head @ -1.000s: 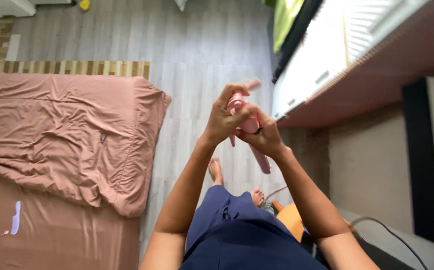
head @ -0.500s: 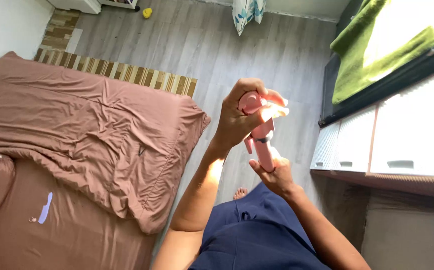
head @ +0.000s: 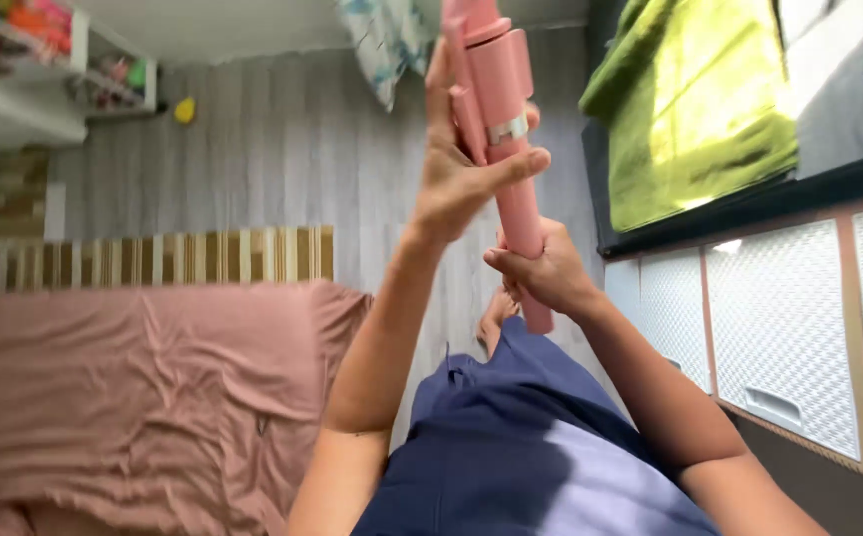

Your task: Tidying and cleaning a bedroom by organizing items and sweeping the floor.

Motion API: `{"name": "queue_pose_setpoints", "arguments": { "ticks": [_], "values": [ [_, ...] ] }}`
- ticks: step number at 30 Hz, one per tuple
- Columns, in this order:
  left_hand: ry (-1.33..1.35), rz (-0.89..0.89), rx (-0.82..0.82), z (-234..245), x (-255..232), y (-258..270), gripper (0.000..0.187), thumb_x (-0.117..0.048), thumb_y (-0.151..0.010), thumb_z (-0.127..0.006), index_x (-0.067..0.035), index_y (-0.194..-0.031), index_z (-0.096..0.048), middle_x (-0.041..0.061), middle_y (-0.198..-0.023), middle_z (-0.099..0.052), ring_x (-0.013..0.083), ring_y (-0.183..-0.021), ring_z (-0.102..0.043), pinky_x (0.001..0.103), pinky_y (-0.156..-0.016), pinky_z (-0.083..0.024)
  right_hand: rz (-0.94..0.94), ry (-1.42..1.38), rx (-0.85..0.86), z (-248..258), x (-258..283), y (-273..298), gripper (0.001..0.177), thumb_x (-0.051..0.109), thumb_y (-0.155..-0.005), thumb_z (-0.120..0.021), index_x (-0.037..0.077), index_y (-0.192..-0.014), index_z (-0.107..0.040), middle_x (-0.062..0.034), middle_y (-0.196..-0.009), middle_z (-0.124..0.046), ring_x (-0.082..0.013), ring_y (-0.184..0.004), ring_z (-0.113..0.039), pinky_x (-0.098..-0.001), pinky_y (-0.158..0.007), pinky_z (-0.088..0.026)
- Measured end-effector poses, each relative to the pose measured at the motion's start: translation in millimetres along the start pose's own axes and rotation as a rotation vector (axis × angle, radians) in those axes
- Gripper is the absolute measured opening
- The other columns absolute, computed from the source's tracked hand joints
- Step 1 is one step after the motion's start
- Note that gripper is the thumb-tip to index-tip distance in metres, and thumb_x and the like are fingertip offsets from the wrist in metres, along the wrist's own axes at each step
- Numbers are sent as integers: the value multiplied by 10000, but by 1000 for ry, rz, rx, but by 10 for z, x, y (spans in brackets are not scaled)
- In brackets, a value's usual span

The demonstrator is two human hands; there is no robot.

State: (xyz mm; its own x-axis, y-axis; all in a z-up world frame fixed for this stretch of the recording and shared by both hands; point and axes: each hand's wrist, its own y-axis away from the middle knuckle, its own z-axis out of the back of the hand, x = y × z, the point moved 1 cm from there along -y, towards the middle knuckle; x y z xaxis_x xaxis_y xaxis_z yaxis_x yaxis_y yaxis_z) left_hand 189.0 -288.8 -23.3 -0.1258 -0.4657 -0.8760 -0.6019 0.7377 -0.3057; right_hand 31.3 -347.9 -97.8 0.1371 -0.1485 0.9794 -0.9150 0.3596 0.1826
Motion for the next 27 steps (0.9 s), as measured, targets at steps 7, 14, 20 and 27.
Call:
{"name": "queue_pose_setpoints", "arguments": {
  "ticks": [7, 14, 20, 27],
  "values": [
    [-259, 108, 89, -662, 1154, -1232, 1034, 51, -811, -751, -179, -1642, -181, 125, -1456, -528, 217, -1103, -658, 343, -889, -613, -99, -310, -304, 605, -268, -300, 219, 54, -882, -740, 18, -1014, -569, -61, -756, -631, -138, -607, -650, -298, -524, -535],
    [-224, 149, 690, -1959, 2221, -2229, 1123, -327, -916, -835, -204, -1648, 7, 202, -1459, -531, 315, -1083, -736, 421, -917, -629, 267, -571, -947, 1232, -214, -321, 371, 373, -1016, -615, 122, -1182, -399, -78, -767, -569, -124, -540, -525, -272, -444, -431],
    [-548, -180, 1216, -2788, 2958, -3013, 759, -542, -1076, -576, -350, -1679, -157, 235, -1675, -423, 410, -1190, -709, 546, -1084, -575, 384, -779, -1336, 1804, 643, -568, 403, 540, -1025, -521, 178, -1191, -456, -59, -693, -514, -106, -419, -434, -229, -339, -278],
    [-890, -711, 1428, -3518, 3329, -3107, 626, -546, -1001, -578, -408, -1561, -334, 69, -1651, -354, 383, -1530, -225, 742, -1187, -152, 448, -765, -1625, 2491, 878, -603, 321, 394, -987, -627, 165, -1183, -516, -67, -748, -572, -129, -472, -484, -274, -374, -298]
  ]
}}
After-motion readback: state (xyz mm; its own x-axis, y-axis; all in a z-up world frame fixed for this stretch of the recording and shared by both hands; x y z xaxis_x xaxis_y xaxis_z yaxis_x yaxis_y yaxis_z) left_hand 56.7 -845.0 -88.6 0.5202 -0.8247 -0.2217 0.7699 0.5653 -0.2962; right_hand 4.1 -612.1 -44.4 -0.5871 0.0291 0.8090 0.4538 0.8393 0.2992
